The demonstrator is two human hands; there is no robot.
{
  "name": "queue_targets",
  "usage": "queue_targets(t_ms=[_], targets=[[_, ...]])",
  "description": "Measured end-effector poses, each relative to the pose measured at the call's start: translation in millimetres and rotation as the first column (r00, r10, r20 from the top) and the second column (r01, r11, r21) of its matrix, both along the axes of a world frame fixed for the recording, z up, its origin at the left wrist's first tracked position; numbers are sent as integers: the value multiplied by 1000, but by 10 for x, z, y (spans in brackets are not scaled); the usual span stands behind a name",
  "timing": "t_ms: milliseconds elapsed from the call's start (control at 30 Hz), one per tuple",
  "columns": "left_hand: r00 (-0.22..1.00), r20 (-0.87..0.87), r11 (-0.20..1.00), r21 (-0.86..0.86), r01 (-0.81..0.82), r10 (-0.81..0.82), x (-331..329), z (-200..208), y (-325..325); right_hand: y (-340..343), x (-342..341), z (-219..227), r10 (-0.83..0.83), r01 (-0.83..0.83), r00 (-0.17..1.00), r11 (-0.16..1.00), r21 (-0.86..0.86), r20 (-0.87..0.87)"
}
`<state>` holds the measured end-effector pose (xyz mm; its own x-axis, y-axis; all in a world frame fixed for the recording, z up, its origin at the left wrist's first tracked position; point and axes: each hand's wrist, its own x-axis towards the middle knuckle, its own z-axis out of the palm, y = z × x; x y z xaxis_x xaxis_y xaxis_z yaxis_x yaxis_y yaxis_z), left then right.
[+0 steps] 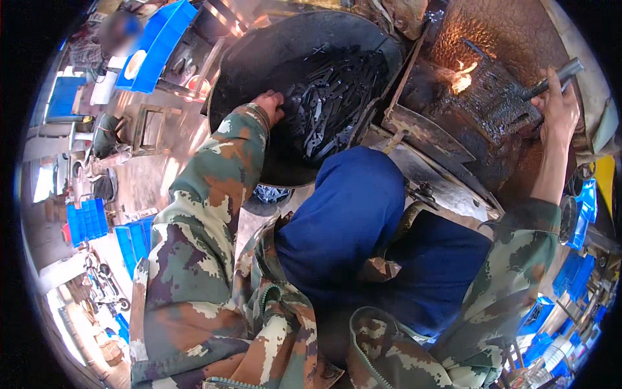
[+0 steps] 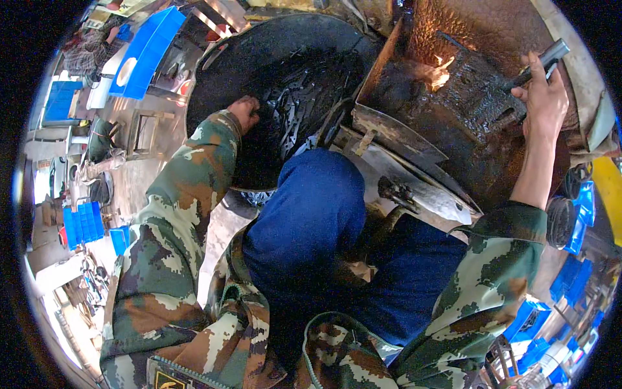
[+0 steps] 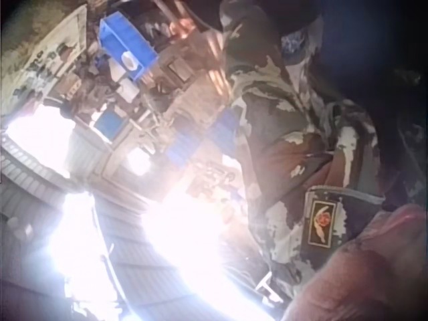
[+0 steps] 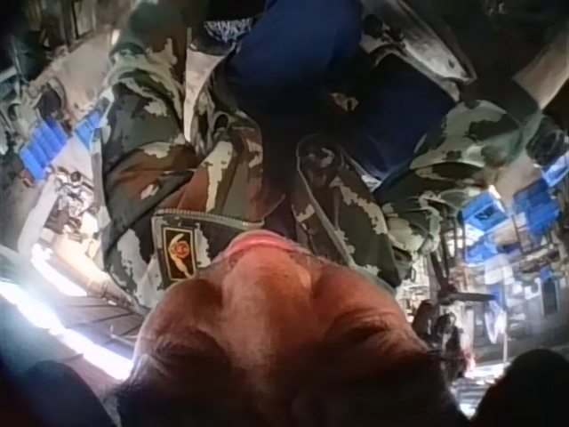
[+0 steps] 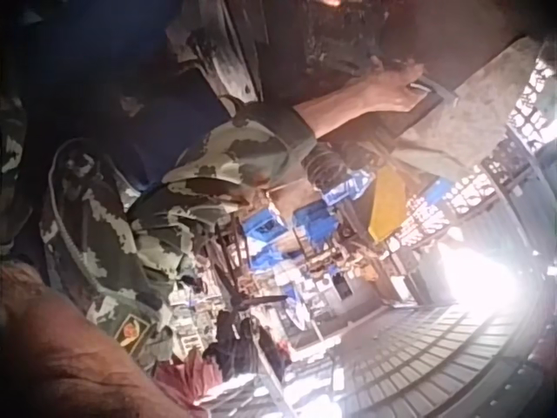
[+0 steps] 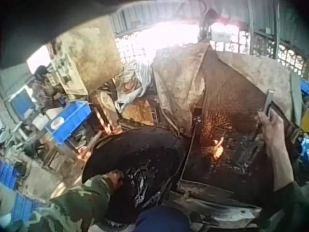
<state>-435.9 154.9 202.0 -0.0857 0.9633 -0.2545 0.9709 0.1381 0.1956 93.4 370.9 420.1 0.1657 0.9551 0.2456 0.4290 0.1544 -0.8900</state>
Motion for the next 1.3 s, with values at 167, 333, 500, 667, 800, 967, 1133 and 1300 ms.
queue_targets(t_ms=[167,333,500,667,800,967,1133,1300], targets=[[999,33,998,62,-7,5,95,92,16,-9,9,44,-20,22,997,999,-25,69],[970,144,981,-26,-193,195,165,108,79,-11,-24,41,-28,28,999,999,-17,15],[962,187,976,52,-210,197,185,-31,95,55,25,12,-35,36,999,997,-65,30],[977,133,985,34,-172,166,-131,104,-76,9,-129,-41,11,-13,999,999,-49,-36],[785,453,904,-147,-401,422,470,691,130,-10,263,-28,-64,68,997,995,-72,52],[623,658,880,-137,-454,424,463,958,48,-34,-6,-53,-25,25,1000,999,-38,-1],[283,908,925,-219,-311,310,1128,1734,215,-127,-138,142,-52,50,997,998,32,61],[209,969,976,-89,-199,131,2037,2220,548,-68,-163,92,-51,50,998,998,41,33]])
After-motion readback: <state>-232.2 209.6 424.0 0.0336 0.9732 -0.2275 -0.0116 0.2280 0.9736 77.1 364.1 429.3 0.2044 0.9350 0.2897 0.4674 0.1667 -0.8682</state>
